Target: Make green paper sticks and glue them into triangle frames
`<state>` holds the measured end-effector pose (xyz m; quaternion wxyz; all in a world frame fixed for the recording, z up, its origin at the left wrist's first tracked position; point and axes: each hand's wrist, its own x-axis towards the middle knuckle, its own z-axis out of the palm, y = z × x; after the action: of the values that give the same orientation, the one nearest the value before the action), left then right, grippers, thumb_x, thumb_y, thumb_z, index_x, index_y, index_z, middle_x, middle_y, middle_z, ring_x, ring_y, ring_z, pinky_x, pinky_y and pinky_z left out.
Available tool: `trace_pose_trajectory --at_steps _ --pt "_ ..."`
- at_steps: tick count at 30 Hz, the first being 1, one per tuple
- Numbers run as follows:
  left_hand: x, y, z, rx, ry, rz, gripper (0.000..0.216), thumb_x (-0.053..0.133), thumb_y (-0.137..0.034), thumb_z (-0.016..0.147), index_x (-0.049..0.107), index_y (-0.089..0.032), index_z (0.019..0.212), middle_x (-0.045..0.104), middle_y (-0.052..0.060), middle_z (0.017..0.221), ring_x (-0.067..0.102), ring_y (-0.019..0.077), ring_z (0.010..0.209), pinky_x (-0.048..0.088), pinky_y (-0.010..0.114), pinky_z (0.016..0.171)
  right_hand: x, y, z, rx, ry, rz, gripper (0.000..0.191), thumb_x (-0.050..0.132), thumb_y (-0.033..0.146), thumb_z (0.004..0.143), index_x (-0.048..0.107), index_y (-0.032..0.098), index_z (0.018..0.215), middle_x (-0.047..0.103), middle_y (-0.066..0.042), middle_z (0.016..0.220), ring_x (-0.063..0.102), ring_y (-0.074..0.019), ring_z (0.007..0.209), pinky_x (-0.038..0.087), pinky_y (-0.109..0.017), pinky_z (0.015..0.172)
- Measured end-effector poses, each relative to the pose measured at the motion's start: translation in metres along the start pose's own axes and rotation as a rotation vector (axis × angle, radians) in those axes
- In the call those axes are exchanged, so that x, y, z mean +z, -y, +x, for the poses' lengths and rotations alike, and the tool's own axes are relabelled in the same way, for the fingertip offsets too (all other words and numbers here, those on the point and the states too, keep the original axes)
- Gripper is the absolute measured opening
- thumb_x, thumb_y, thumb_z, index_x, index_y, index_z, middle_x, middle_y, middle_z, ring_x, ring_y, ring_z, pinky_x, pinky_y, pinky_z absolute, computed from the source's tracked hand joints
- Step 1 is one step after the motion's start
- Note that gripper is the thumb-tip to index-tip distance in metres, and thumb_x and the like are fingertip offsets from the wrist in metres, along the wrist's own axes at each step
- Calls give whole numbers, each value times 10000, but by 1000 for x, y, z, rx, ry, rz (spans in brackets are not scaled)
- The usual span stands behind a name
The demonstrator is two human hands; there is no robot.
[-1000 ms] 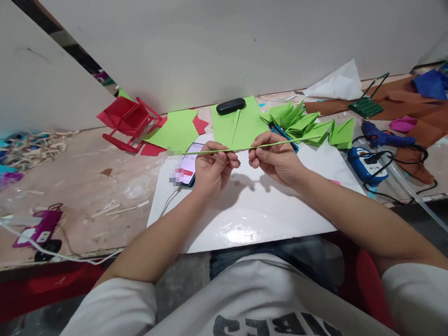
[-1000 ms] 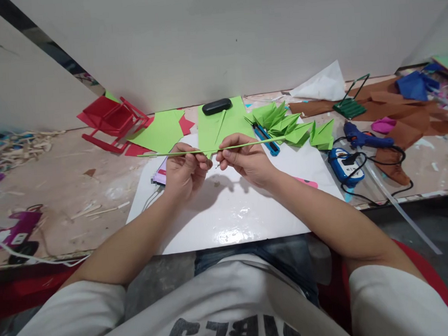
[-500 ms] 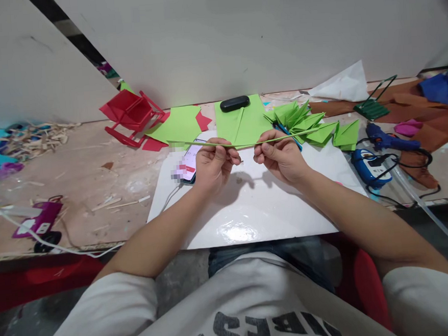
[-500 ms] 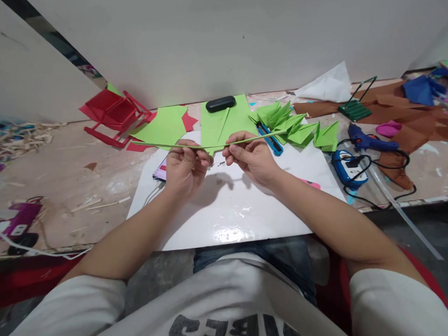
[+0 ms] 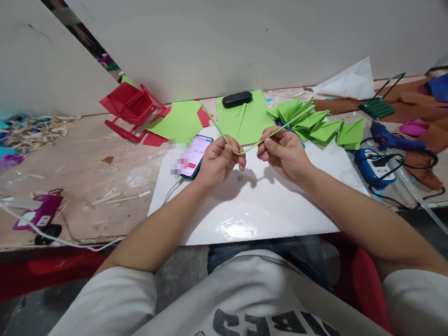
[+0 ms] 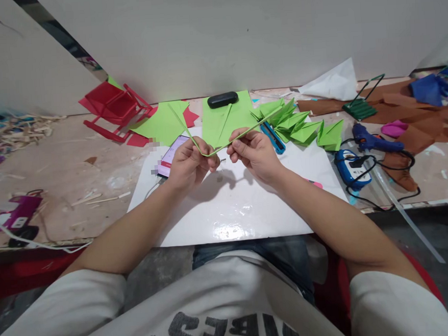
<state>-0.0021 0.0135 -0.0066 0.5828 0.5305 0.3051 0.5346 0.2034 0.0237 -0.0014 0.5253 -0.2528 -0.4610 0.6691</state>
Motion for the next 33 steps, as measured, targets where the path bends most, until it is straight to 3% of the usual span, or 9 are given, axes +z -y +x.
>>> trace_pose_trajectory --at_steps 5,11,21,27,33 --pt "-3 5 3 -40 80 -105 665 926 -811 809 572 -250 853 590 -71 553 528 108 453 449 268 526 -5 -3 4 -16 43 20 572 1089 565 718 690 235 961 757 45 761 655 -89 628 572 -225 653" --pt "-2 12 4 -7 4 -203 613 1041 -661 750 656 -209 903 762 -23 685 684 110 560 564 245 621 -11 -10 10 -61 39 65 540 1090 529 741 705 226 967 780 39 768 676 -82 628 580 -213 662" --pt "0 7 0 -112 130 -214 621 1032 -658 769 624 -192 824 792 24 719 709 122 575 569 237 610 -9 -15 7 -35 75 41 544 1079 546 755 700 221 971 779 32 767 693 -98 637 598 -230 669" --pt "-2 -2 1 -190 131 -323 592 1095 -519 739 611 -189 817 741 3 669 639 97 526 546 224 604 -11 -15 9 -106 141 -41 495 1047 560 800 741 199 944 789 11 755 699 -108 610 621 -254 653" --pt "-5 -10 -1 -356 131 -408 421 837 -402 1012 526 -226 790 559 -57 533 475 100 378 429 214 449 -14 -6 5 -119 258 -162 373 1020 470 867 811 169 937 801 -27 792 733 -125 643 637 -272 650"
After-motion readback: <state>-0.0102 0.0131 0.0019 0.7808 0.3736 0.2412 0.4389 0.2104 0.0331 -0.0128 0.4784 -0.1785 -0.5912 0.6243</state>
